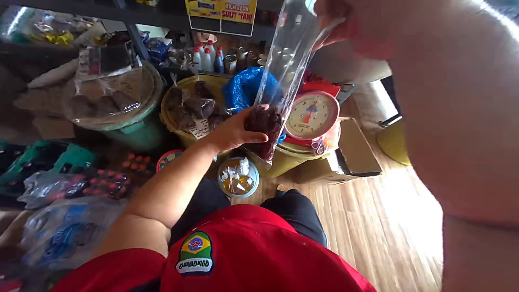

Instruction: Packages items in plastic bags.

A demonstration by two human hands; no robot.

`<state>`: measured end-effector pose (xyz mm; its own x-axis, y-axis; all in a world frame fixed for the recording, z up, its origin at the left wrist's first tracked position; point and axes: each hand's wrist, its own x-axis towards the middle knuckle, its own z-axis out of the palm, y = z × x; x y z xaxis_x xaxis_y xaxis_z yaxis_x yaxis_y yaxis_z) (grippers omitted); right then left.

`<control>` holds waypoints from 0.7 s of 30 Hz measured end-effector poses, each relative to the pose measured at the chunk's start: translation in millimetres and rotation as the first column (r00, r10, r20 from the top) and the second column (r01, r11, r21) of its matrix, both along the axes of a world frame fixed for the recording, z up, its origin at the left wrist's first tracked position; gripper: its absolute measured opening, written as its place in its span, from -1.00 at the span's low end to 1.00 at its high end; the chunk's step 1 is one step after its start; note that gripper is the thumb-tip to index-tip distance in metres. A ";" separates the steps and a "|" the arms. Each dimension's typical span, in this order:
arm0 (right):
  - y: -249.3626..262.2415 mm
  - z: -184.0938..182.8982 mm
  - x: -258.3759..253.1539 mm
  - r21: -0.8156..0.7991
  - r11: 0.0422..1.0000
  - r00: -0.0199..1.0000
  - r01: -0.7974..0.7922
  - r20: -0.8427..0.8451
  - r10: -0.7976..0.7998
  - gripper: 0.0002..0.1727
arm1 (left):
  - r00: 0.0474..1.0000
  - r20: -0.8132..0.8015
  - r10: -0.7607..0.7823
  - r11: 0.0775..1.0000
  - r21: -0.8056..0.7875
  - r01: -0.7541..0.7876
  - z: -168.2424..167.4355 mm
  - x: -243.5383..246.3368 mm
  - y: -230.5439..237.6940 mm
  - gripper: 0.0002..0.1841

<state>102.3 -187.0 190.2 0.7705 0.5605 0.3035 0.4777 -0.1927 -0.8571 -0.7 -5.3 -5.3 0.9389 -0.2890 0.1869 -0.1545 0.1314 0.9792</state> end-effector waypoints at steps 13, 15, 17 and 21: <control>-15.2 -186.5 -43.9 0.026 0.985 0.939 -0.172 -0.298 0.172 -0.47 | 0.888 0.058 0.457 0.864 0.210 -0.458 -18.8 -24.4 -2.3 -0.31; -6.4 -199.0 -51.0 0.103 0.978 0.923 -0.180 -0.326 0.205 -0.65 | 0.882 0.095 0.462 0.856 0.210 -0.472 -22.7 -26.5 -4.4 -0.33; -0.3 -207.4 -55.9 0.193 0.969 0.911 -0.156 -0.351 0.217 -0.65 | 0.874 0.104 0.475 0.853 0.188 -0.486 -26.5 -28.8 -6.5 -0.37; 10.3 -228.5 -67.2 0.362 0.929 0.900 -0.081 -0.373 0.224 -0.65 | 0.875 0.065 0.480 0.857 0.176 -0.484 -34.0 -31.9 -7.5 -0.40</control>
